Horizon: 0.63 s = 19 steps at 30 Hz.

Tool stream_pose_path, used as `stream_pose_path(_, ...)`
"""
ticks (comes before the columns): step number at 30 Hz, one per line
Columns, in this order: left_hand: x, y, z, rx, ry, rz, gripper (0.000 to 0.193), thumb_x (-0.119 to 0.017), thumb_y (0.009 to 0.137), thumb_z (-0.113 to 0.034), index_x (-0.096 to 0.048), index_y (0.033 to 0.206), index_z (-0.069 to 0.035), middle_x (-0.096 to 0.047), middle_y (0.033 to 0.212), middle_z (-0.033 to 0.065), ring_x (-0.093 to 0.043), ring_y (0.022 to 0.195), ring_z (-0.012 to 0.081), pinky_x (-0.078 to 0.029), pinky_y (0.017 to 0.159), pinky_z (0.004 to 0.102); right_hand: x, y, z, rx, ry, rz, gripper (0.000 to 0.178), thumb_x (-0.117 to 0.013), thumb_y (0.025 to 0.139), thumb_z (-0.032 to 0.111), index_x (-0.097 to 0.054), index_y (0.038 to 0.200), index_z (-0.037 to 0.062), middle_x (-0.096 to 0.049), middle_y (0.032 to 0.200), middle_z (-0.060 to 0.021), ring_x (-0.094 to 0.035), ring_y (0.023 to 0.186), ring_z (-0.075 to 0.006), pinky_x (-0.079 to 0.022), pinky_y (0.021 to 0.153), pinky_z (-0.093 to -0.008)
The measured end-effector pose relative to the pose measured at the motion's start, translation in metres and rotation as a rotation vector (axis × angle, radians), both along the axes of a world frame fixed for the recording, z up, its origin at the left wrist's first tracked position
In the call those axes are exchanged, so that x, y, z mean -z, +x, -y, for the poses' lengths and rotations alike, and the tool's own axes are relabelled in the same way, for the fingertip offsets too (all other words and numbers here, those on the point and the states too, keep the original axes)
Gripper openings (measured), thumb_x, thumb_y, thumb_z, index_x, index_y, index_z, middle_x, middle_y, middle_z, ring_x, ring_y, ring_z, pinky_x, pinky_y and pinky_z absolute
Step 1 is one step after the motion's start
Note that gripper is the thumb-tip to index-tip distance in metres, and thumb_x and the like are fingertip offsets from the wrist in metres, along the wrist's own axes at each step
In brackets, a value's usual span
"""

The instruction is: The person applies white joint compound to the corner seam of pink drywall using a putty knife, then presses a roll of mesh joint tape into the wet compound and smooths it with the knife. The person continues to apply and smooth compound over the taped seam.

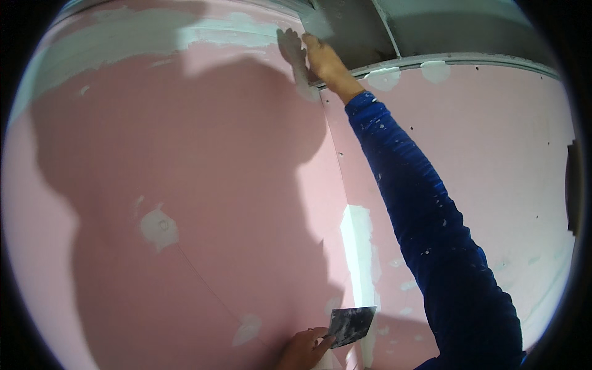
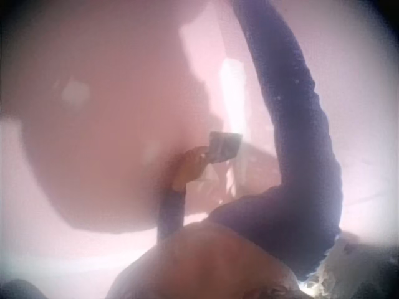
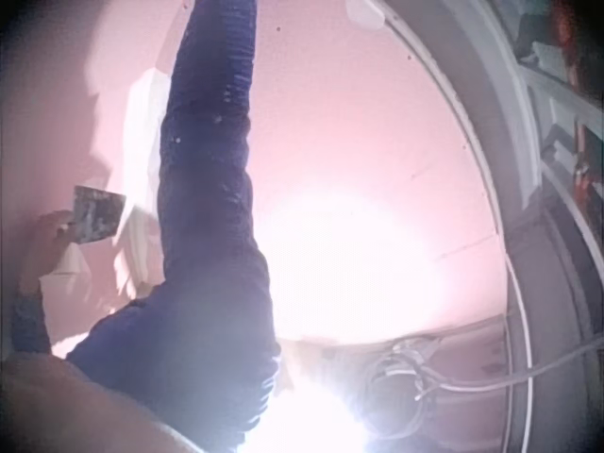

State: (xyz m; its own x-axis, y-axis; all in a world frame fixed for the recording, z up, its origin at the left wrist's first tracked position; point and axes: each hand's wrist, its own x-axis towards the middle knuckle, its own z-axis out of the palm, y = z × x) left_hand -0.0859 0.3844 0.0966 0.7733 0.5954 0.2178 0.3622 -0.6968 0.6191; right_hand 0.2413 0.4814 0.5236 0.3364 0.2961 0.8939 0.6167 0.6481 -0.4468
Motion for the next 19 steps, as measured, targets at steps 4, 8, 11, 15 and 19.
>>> stream_pose_path(4,-0.005,0.001,0.002,0.024,-0.027,0.05,0.037,-0.058,0.099,-0.032,-0.07,0.114,0.0,-0.07,0.112,0.0239,-0.067,0.102,0.0405,-0.051,0.091,0.049,-0.013,0.0,0.0,0.088,-0.04,0.019,0.069,-0.038,0.099,0.052,-0.055,0.137,-0.0024,-0.062,0.13,-0.0277,-0.061,0.115,-0.038,-0.043,0.103,-0.0407)
stream_pose_path(8,0.005,0.0,0.0,-0.009,-0.016,0.009,0.038,-0.057,0.099,-0.033,-0.07,0.113,0.0,-0.071,0.11,0.0231,-0.067,0.102,0.0398,-0.051,0.092,0.0487,-0.021,0.011,-0.009,0.112,0.035,0.112,0.069,-0.042,0.1,0.052,-0.054,0.137,-0.005,-0.062,0.132,-0.0239,-0.059,0.119,-0.0356,-0.041,0.105,-0.0418)
stream_pose_path(11,0.021,0.006,-0.006,-0.028,0.094,0.076,0.038,-0.056,0.1,-0.033,-0.071,0.112,-0.001,-0.072,0.108,0.0229,-0.068,0.101,0.0397,-0.051,0.092,0.049,-0.029,0.018,-0.014,0.013,-0.037,0.067,0.067,-0.044,0.101,0.052,-0.054,0.137,-0.0042,-0.059,0.139,-0.0234,-0.055,0.128,-0.0344,-0.038,0.109,-0.0412)
stream_pose_path(15,0.026,0.003,-0.01,-0.002,0.032,0.011,0.038,-0.056,0.1,-0.034,-0.07,0.115,-0.002,-0.071,0.113,0.0224,-0.068,0.104,0.0384,-0.05,0.096,0.0491,-0.036,0.038,-0.017,-0.156,-0.074,-0.036,0.065,-0.041,0.103,0.05,-0.051,0.142,-0.0009,-0.054,0.145,-0.0231,-0.048,0.138,-0.0312,-0.034,0.116,-0.0378)
stream_pose_path(19,-0.006,0.004,-0.002,-0.026,-0.131,-0.094,0.042,-0.067,0.095,-0.038,-0.068,0.116,-0.001,-0.071,0.099,0.0251,-0.072,0.085,0.036,-0.056,0.078,0.0408,-0.022,0.051,-0.016,-0.096,0.021,0.113,0.067,-0.04,0.104,0.052,-0.044,0.15,0.0034,-0.05,0.149,-0.0214,-0.046,0.141,-0.0317,-0.03,0.12,-0.0381)
